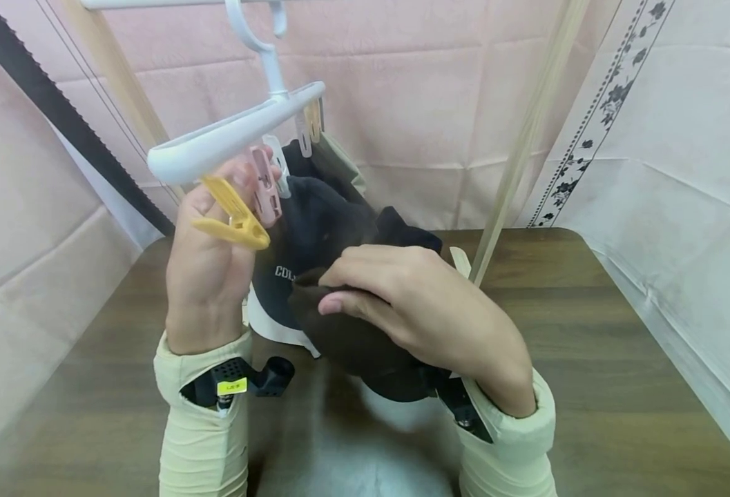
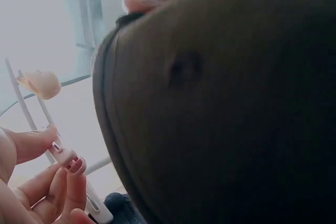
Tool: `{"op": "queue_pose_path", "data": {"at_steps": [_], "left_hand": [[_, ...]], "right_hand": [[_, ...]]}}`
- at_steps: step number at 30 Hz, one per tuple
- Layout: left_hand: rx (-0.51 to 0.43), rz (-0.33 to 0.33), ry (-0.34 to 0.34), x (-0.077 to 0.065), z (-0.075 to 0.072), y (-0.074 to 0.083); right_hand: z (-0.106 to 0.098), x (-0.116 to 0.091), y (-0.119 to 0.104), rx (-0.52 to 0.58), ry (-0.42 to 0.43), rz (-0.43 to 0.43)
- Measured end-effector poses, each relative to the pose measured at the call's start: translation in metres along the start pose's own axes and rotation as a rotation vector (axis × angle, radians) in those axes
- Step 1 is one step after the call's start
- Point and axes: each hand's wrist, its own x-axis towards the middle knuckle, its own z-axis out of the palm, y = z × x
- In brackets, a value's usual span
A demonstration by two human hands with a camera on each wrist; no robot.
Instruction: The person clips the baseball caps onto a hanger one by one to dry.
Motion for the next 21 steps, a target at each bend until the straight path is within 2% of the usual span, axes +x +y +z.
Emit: {"op": "queue_pose_path", "data": {"at_steps": [4,8,13,17,21], "left_hand": [[-0.007,0.031,-0.012,0.001,0.000,-0.001],[-0.038,0.026,-0.006,0.001,0.000,-0.004],[-0.043,0.031,0.003,0.002,-0.001,-0.006],[-0.031,0.062,0.008,0.001,0.000,-0.005],[-0.011,0.079,0.038,-0.001,0.003,-0.004]], "right_hand": [[-0.001,-0.003,0.001,0.007,-0.014,-0.021],[0.000,0.000,0.000,0.049,-0.034,-0.024],[0.002,0.008,-0.003,0.066,-0.059,0.022],[0.007,0.018,0.001,0.052,-0.020,0.101],[0.017,0.026,0.007,0.046,0.050,0.139]]}}
